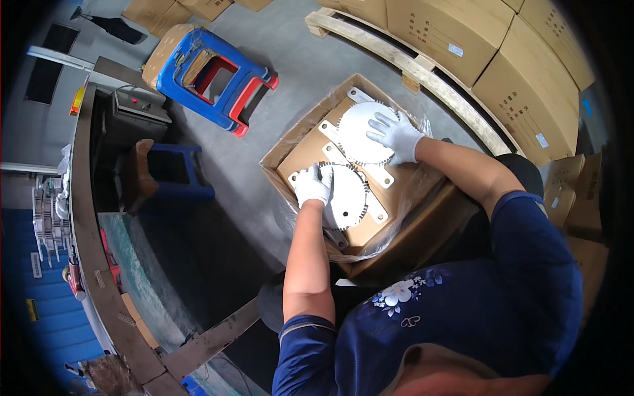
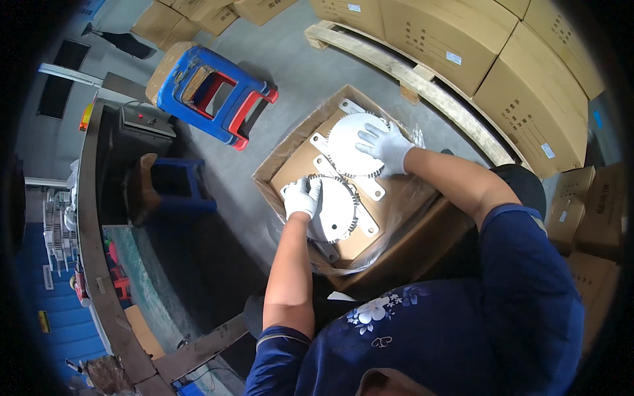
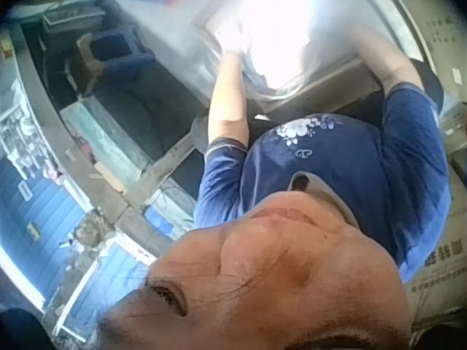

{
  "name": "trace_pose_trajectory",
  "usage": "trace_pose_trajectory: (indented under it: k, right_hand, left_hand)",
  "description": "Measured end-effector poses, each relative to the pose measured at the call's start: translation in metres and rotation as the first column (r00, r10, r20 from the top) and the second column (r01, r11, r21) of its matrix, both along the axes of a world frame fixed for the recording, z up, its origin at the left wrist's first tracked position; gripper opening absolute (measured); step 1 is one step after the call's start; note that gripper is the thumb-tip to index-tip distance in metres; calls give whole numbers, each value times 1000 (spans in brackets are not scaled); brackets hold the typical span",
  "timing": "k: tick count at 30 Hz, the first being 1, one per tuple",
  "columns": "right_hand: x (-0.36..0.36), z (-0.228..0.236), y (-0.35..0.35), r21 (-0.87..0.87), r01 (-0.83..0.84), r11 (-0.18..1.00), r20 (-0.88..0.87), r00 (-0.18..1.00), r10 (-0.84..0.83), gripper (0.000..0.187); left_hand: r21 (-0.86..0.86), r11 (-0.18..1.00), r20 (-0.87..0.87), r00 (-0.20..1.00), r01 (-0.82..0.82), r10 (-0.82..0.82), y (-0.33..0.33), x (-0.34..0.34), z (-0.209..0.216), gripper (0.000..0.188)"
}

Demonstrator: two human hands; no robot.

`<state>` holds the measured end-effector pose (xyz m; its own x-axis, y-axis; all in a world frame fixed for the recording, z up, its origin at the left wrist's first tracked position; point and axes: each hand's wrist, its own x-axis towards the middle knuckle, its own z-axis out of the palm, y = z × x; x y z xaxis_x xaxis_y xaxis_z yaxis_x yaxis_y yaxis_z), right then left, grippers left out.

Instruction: The person packs metal components and cardboard dividers into a plastic-lined box, folds the flaps closed, seals the box with tape using a tape dispenser, and lifts the box away.

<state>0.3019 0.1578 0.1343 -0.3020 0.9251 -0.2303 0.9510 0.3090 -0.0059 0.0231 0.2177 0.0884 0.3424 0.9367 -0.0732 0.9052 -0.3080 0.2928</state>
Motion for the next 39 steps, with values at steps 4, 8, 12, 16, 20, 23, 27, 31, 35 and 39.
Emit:
trace_pose_trajectory:
  k: [4, 8, 12, 16, 20, 23, 27, 31, 35, 39]
  right_hand:
    - [-4, -29, -10, 121, 112, 986, -159, 983, -92, 93]
    - [9, -51, 0, 206, 90, 975, -215, 976, -44, 96]
    - [15, -20, 16, 161, 79, 984, -152, 987, -54, 73]
    - [50, 11, 27, 121, 241, 963, -376, 909, -180, 24]
    - [86, -10, -29, 154, -95, 983, -49, 993, 104, 34]
    - [59, 16, -39, -275, -36, 961, 177, 980, 87, 31]
    - [67, 3, -46, -197, 24, 980, 326, 944, 42, 12]
    - [89, 36, -56, -390, -44, 920, 209, 969, 135, 16]
    - [92, 68, -46, -171, -2, 985, 160, 987, 30, 14]
    - [98, 45, -14, 41, 126, 991, -69, 990, -123, 16]
  left_hand:
    - [-29, 998, 46, 997, -59, 60, -8, -6, -10, 59]
    - [89, 996, -106, 994, 13, -3, -8, 1, -10, 65]
    - [295, 951, -34, 996, 91, -84, -32, 25, 22, 61]
    - [-307, 812, 207, 868, 496, -452, -85, 68, 41, 60]
    - [-423, 847, 219, 944, 321, -248, -156, 109, 9, 64]
    - [-559, 806, 281, 959, 196, -39, -169, 113, -8, 62]
    - [-683, 622, 339, 921, 383, -194, -160, 112, 6, 49]
    - [-449, 657, 248, 791, 605, -559, -172, 113, 45, 33]
    - [-302, 727, 188, 786, 617, -589, -156, 105, 57, 33]
    - [-475, 853, 474, 880, 219, 39, -112, 76, 59, 43]
